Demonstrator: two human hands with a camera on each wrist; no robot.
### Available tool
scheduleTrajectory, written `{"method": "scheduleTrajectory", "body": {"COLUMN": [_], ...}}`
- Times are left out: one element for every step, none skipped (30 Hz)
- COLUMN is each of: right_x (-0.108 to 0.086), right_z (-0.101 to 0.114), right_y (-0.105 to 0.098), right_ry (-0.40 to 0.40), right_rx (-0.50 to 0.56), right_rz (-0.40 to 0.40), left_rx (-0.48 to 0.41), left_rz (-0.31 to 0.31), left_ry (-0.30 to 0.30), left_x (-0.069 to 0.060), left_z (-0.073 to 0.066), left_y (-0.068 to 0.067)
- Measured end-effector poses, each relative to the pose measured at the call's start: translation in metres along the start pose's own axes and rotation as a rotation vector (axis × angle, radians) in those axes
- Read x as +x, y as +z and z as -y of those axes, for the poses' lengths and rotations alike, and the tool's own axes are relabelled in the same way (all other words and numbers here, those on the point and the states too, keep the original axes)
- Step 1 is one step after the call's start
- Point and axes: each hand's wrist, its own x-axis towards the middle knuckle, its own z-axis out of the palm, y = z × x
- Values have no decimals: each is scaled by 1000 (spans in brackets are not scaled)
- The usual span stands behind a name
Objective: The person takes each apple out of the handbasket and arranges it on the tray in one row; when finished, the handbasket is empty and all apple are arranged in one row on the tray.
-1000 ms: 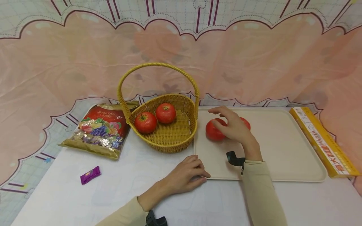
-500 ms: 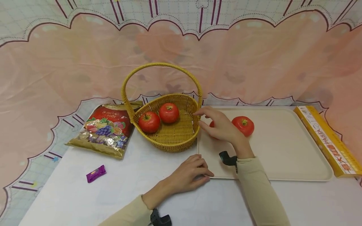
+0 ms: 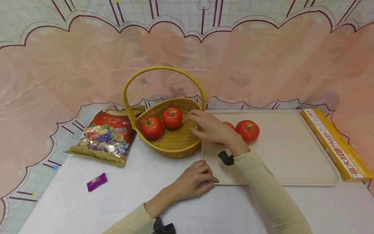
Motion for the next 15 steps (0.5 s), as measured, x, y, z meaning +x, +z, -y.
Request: {"method": "scheduleTrajectory", "body": {"right_x": [3, 5, 8, 10, 12, 15, 17, 20, 23, 26, 29, 31, 34, 37, 40], "right_z": [1, 1, 1, 2, 2, 2, 2, 2, 2, 1, 1, 0, 0, -1, -1], "right_y": [0, -1, -2, -2, -3, -3, -3, -3, -3, -3, -3, -3, -3, -3, -3], "right_ry": [-2, -5, -4, -1, -1, -8, -16, -25, -34, -44, -53, -60, -61, -62, -63], "right_rx": [-11, -16, -17, -19, -21, -22, -21, -22, -24, -26, -31, -36, -40, -45, -50], "right_rz": [10, 21, 30, 40, 48, 55, 62, 67, 72, 77, 82, 88, 96, 104, 114], "left_rx": [-5, -10, -5, -5, -5, 0, -2, 2, 7, 6, 6, 6, 4, 3, 3], "left_rz": [2, 4, 3, 3, 4, 4, 5, 5, 4, 4, 4, 5, 4, 5, 3], "left_ry": [-3, -6, -3, -4, -4, -1, -4, -2, 0, 1, 2, 2, 3, 3, 5], "left_x": [0, 0, 0, 0, 0, 0, 0, 0, 0, 0, 0, -1, -1, -1, -1], "left_z": [0, 0, 0, 0, 0, 0, 0, 0, 0, 0, 0, 0, 0, 0, 0], "left_y": [0, 0, 0, 0, 0, 0, 0, 0, 0, 0, -1, -1, -1, -1, -1]}}
